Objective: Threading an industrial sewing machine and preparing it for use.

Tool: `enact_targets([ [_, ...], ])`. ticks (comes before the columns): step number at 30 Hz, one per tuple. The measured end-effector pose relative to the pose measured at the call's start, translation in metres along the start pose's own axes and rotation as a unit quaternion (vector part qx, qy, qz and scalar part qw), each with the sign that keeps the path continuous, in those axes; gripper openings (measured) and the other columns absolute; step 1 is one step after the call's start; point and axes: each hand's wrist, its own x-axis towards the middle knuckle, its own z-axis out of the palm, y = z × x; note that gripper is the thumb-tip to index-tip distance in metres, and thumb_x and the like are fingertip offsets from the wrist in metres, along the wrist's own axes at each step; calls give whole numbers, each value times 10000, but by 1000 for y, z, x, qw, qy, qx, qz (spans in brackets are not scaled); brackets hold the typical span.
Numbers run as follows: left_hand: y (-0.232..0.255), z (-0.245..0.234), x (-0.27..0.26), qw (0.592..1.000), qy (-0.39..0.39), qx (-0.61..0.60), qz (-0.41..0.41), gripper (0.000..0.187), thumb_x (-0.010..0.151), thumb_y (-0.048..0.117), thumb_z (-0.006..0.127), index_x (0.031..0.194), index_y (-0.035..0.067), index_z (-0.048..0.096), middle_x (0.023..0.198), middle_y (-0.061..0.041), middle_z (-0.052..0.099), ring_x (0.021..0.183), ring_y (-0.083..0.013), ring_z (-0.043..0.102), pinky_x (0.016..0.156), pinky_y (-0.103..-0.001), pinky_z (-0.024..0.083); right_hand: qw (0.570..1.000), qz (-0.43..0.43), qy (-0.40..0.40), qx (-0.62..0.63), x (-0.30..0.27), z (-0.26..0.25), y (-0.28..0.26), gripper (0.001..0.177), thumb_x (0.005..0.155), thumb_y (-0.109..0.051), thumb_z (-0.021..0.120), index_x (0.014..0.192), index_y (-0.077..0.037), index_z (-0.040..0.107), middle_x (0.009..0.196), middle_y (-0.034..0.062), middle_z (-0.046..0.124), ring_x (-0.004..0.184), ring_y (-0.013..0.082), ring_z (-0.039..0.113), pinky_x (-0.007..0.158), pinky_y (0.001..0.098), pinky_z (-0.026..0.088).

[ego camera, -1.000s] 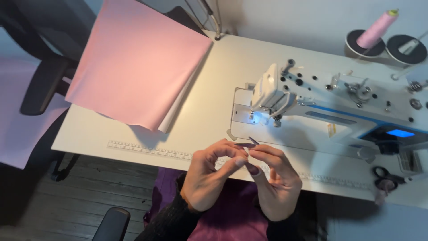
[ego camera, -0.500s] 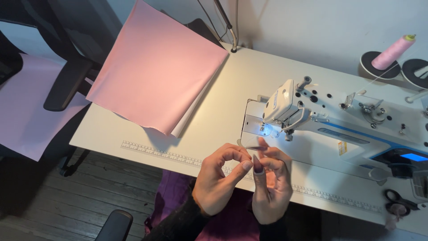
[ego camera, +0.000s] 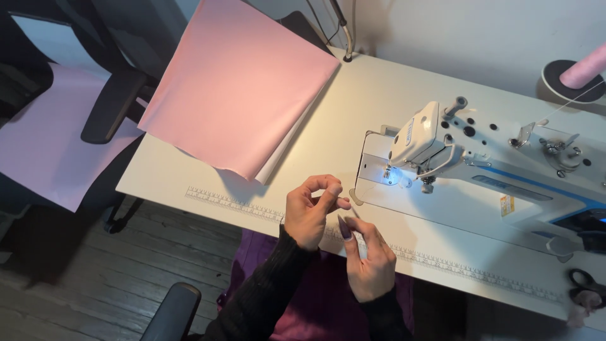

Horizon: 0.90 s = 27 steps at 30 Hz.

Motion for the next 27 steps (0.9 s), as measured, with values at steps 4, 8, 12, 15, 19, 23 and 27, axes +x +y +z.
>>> enact_targets([
  [4, -2, -6, 20, 994, 24, 103, -3, 113, 936, 37, 710, 982, -62, 679, 1013, -166, 689, 745, -254, 762, 695, -312, 692, 987, -72, 64, -125, -7, -6, 34, 491, 952, -228, 668, 1421, -113, 576, 1410, 76, 692, 1276, 301, 699, 1055, 411, 582],
  [8, 0, -7, 35, 957, 6, 277, 88, 53, 917, 58, 734, 873, 30, 725, 982, -56, 723, 780, -112, 655, 787, -251, 603, 986, -33, 118, -117, 3, -29, 52, 509, 875, -48, 707, 1370, -3, 598, 1356, 166, 701, 1236, 334, 695, 1058, 421, 541],
  [12, -24, -23, 74, 875, -34, 428, 224, 140, 936, 153, 712, 841, 54, 684, 1072, -112, 698, 986, -307, 689, 944, -443, 556, 988, 56, 139, -26, 23, -33, 84, 353, 1015, 12, 555, 1364, 35, 608, 1376, 233, 647, 1209, 355, 589, 1033, 446, 473],
  [15, -63, -19, 106, 865, -78, 422, 259, 152, 948, 161, 753, 864, 42, 709, 1037, -114, 675, 1020, -386, 687, 1043, -534, 490, 992, 64, 109, -16, 45, -43, 85, 372, 1050, 15, 503, 1408, 80, 580, 1491, 317, 514, 1450, 474, 426, 1208, 549, 354],
  [19, -86, -6, 128, 858, -77, 450, 237, 116, 899, 126, 788, 853, 31, 738, 995, -97, 679, 992, -347, 678, 1002, -502, 525, 981, 138, -10, -139, 78, -40, 75, 461, 1076, -32, 432, 1515, -80, 563, 1640, 306, 338, 1555, 468, 261, 1265, 568, 208],
  [23, -113, 3, 137, 847, -80, 466, 244, 134, 880, 172, 807, 814, 82, 734, 1002, -55, 674, 983, -334, 672, 1068, -497, 477, 983, 122, -50, -131, 85, -26, 136, 520, 1040, -92, 463, 1521, -255, 576, 1492, 132, 611, 1429, 347, 503, 1172, 504, 407],
  [27, -119, 13, 136, 850, -78, 483, 196, 132, 908, 197, 778, 811, 121, 730, 1016, -6, 664, 1009, -275, 664, 1050, -433, 501, 962, 170, -36, -209, 93, -16, 145, 359, 1082, -277, 510, 1379, -233, 708, 1353, 91, 710, 1318, 326, 607, 1110, 502, 474],
])
